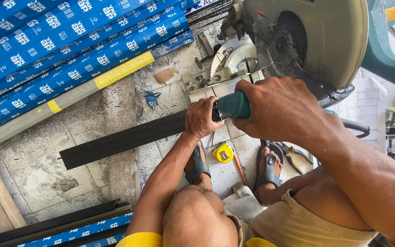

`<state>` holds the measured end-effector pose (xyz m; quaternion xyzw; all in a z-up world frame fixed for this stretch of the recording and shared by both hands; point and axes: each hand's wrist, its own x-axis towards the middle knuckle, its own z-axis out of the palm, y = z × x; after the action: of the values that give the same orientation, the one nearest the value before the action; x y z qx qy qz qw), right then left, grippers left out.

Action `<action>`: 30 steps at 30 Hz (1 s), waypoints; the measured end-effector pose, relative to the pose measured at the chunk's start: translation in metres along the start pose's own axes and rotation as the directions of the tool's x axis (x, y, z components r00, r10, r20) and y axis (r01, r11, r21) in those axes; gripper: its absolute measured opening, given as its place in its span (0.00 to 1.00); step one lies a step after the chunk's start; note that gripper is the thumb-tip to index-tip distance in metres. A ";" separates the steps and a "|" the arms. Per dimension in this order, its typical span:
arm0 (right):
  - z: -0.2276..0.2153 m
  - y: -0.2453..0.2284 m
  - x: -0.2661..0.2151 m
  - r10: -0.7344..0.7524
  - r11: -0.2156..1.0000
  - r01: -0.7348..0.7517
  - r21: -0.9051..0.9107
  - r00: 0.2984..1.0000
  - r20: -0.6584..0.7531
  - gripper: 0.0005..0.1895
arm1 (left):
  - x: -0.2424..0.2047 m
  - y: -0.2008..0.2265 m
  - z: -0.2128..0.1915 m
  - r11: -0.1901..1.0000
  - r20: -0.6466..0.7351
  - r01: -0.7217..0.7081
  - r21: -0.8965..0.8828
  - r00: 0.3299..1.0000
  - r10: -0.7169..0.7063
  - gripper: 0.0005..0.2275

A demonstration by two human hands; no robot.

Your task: The person measures and marks a black metal profile with a tape measure and pencil, then uses a miter saw to cut the profile at the marked points. After cutting, the person uses a power drill to make holes in the cut metal piece.

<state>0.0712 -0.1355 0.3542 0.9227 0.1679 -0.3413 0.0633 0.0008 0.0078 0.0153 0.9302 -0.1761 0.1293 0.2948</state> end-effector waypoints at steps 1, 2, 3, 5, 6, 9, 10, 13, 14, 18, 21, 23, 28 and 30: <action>0.001 0.000 0.001 -0.005 1.000 0.005 0.005 1.000 -0.004 0.20 | -0.001 0.000 0.001 1.000 0.003 0.001 0.004 1.000 -0.001 0.39; -0.001 -0.003 0.001 -0.005 1.000 0.005 0.004 1.000 -0.004 0.20 | 0.000 0.001 -0.001 1.000 0.002 0.001 0.003 1.000 -0.001 0.39; -0.003 -0.006 0.001 -0.004 1.000 0.004 0.013 1.000 0.021 0.19 | 0.001 0.002 -0.002 1.000 -0.005 0.007 -0.002 1.000 -0.007 0.39; -0.003 -0.011 0.002 -0.004 1.000 0.003 0.021 0.999 0.046 0.18 | 0.001 0.003 -0.003 1.000 -0.011 0.014 -0.007 1.000 -0.014 0.38; -0.002 -0.013 0.004 -0.015 1.000 0.014 0.027 0.997 0.070 0.19 | 0.001 0.002 -0.002 1.000 -0.007 0.016 -0.015 1.000 -0.016 0.38; 0.007 -0.013 0.007 -0.074 0.994 0.074 0.077 0.997 -0.006 0.24 | 0.000 0.001 0.002 1.000 -0.062 0.004 -0.016 0.998 -0.005 0.35; 0.011 -0.011 0.007 -0.119 0.985 0.131 0.115 0.987 -0.104 0.28 | -0.001 0.000 0.004 1.000 -0.118 -0.004 -0.007 0.993 0.003 0.33; 0.022 -0.009 0.014 -0.127 0.983 0.141 0.116 0.985 -0.120 0.29 | -0.001 0.000 0.001 1.000 -0.114 -0.010 0.005 0.993 0.011 0.33; 0.021 -0.010 0.014 -0.127 0.983 0.141 0.115 0.985 -0.118 0.29 | -0.002 -0.001 0.004 1.000 -0.114 -0.008 0.004 0.993 0.008 0.33; 0.021 -0.011 0.012 -0.113 0.980 0.128 0.150 0.988 -0.105 0.30 | -0.002 -0.003 0.009 1.000 -0.120 -0.027 0.009 0.992 0.028 0.33; 0.022 -0.011 0.012 -0.111 0.981 0.126 0.149 0.988 -0.105 0.30 | -0.005 -0.003 0.010 0.999 -0.127 -0.034 0.014 0.991 0.035 0.33; 0.021 -0.010 0.013 -0.109 0.983 0.124 0.137 0.988 -0.111 0.30 | -0.001 -0.005 0.011 0.999 -0.133 -0.046 0.023 0.990 0.048 0.33; 0.022 -0.009 0.014 -0.110 0.983 0.126 0.130 0.986 -0.123 0.31 | -0.003 -0.005 0.015 0.999 -0.150 -0.044 0.024 0.988 0.047 0.34; 0.023 -0.009 0.013 -0.104 0.983 0.120 0.142 0.988 -0.116 0.31 | -0.002 -0.004 0.012 0.999 -0.144 -0.041 0.014 0.989 0.042 0.34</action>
<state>0.0634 -0.1287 0.3286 0.9310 0.1967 -0.3055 -0.0342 0.0020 0.0042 0.0025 0.9162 -0.1730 0.2033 0.2989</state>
